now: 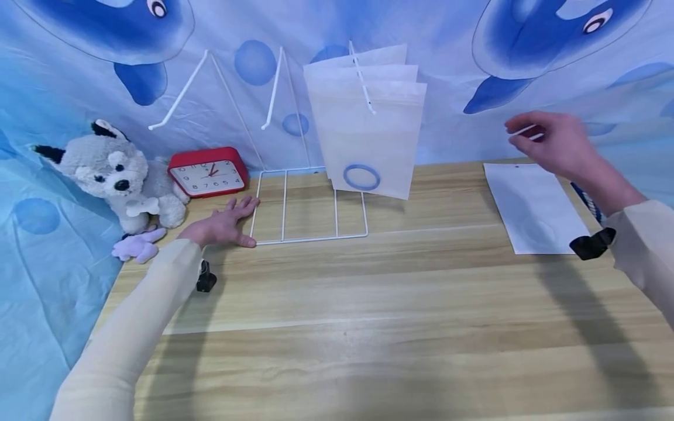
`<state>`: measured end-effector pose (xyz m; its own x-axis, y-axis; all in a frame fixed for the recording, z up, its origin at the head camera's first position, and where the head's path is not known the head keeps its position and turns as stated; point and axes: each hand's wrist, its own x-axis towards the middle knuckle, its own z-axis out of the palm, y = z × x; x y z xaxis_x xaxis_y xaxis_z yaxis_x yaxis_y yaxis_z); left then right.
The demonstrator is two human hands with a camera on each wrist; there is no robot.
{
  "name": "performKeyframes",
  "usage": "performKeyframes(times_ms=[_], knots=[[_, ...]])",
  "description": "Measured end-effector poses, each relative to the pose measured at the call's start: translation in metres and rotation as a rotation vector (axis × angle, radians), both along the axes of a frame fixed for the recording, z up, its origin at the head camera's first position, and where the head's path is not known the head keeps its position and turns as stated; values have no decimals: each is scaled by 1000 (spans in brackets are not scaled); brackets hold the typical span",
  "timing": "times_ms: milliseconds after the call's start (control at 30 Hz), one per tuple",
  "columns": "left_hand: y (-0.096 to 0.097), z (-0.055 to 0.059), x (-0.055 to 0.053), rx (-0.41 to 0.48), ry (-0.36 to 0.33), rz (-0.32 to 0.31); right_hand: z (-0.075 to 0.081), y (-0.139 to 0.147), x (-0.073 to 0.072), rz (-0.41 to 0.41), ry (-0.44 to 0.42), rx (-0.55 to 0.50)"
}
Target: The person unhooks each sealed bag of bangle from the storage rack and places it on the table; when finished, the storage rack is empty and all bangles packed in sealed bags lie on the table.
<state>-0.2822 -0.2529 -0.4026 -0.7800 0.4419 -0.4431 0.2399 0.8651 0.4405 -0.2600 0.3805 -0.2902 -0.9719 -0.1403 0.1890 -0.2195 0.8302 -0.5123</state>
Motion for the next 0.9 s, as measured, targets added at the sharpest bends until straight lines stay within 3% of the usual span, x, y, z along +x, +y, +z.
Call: performKeyframes(times_ms=[233, 400, 667, 833, 900], knots=[[-3, 5, 0, -34, 6, 10, 35, -59, 13, 226, -81, -237], [-2, 4, 1, -26, 17, -17, 47, -86, 18, 327, -88, -447], [0, -2, -2, -43, 25, -20, 56, -115, 14, 346, -123, -663], [-1, -2, 0, -38, 37, -12, 60, -132, 11, 360, -124, -730], [-2, -2, 0, -38, 42, -13, 62, -138, 11, 344, -116, -711]])
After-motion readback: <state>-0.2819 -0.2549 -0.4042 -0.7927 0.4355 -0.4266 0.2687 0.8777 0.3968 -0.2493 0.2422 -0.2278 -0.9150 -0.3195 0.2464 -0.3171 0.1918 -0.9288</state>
